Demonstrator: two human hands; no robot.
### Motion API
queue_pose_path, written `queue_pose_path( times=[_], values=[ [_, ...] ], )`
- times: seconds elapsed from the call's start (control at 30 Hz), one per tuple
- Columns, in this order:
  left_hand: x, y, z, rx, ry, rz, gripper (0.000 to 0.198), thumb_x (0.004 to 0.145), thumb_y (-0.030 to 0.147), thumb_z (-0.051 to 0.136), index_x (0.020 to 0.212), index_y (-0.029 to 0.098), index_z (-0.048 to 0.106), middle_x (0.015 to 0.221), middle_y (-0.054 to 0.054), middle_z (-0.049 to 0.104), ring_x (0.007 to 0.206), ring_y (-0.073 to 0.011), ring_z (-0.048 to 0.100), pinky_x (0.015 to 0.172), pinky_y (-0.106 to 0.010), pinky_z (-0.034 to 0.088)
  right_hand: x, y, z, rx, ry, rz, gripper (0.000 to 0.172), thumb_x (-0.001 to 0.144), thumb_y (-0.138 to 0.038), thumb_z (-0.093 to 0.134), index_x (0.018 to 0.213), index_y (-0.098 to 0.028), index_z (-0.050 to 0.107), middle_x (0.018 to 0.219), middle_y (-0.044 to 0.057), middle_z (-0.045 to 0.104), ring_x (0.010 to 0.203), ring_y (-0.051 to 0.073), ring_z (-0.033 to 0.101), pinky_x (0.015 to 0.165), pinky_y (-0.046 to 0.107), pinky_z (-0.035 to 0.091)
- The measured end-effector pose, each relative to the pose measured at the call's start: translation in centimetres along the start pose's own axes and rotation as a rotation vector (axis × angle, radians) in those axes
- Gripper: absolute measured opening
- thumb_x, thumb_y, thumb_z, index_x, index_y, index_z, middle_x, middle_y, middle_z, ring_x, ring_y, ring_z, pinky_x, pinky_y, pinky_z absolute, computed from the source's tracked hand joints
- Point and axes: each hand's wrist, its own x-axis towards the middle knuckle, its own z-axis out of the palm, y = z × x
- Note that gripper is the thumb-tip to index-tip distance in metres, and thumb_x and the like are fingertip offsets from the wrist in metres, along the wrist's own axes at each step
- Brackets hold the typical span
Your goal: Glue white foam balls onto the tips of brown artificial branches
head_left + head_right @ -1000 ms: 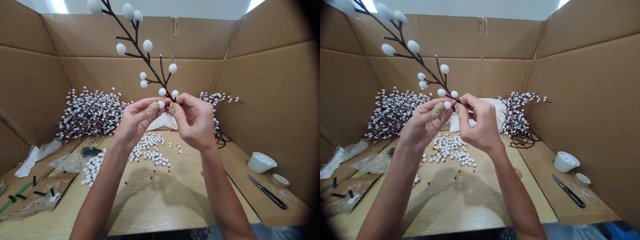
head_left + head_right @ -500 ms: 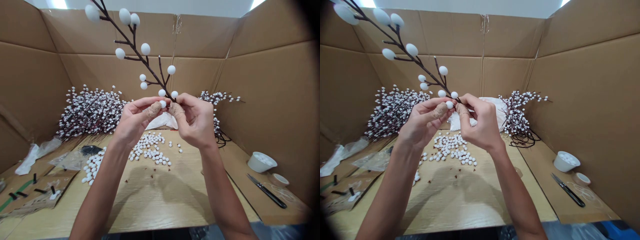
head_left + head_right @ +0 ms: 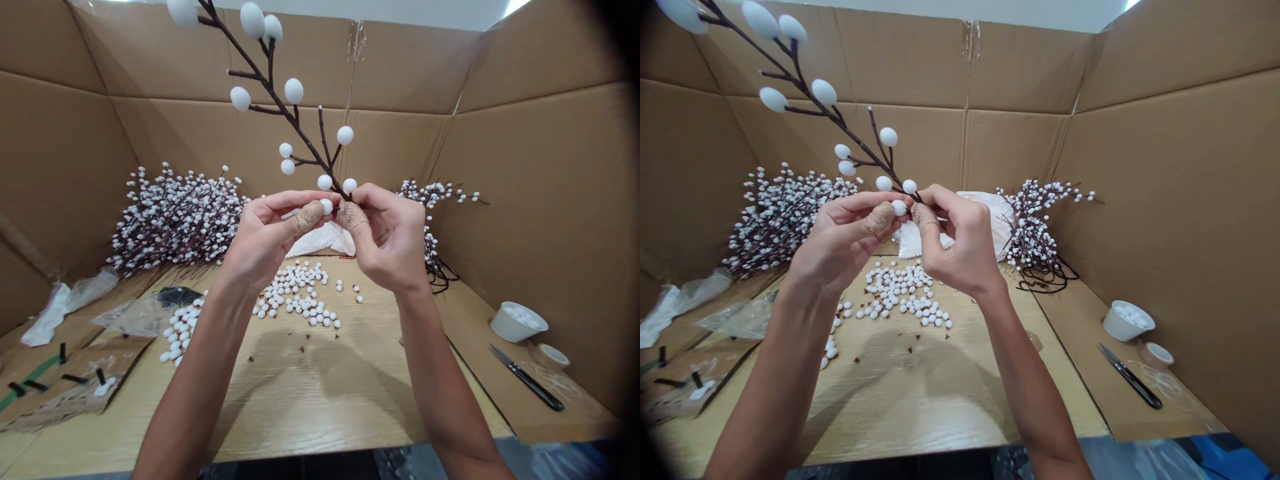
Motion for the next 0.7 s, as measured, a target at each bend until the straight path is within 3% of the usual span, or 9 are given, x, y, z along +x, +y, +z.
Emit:
queue_pose_path(
  times=[0.23, 0.5, 0.7],
  values=[
    [-0.1, 0.2, -0.32, -0.024, -0.04, 0.006, 0.014, 0.068, 0.023, 0.079, 0.081, 0.018, 0.077, 0.09, -0.005, 0.075, 0.091, -0.0224, 0.07, 0.086, -0.031, 0.057, -0.03, -0.61, -0.48, 0.008, -0.032, 0.011, 0.016, 0.084, -0.019, 0.054, 0.068, -0.018, 0.048, 0.062, -0.002, 0.039, 0.055, 0.007, 0.037, 0.047, 0.022, 0.031],
    [-0.09, -0.09, 0.31, -0.003, 0.013, -0.004, 0.017, 0.064, 0.025, 0.082, 0.078, 0.018, 0.076, 0.089, -0.005, 0.075, 0.095, -0.023, 0.069, 0.088, -0.031, 0.056, -0.03, -0.35, -0.41, -0.009, -0.024, 0.02, 0.014, 0.083, -0.02, 0.053, 0.07, -0.018, 0.049, 0.065, -0.001, 0.044, 0.059, 0.009, 0.043, 0.052, 0.023, 0.038],
    [-0.17, -0.53, 0.6, -0.039, 0.018, 0.025, 0.014, 0.068, 0.025, 0.079, 0.08, 0.019, 0.076, 0.093, -0.004, 0.075, 0.097, -0.0221, 0.068, 0.09, -0.03, 0.055, 0.0, -0.15, -0.21, 0.035, 0.008, 0.015, 0.016, 0.084, -0.019, 0.052, 0.069, -0.018, 0.048, 0.063, -0.002, 0.041, 0.057, 0.007, 0.041, 0.052, 0.023, 0.039]
  ],
)
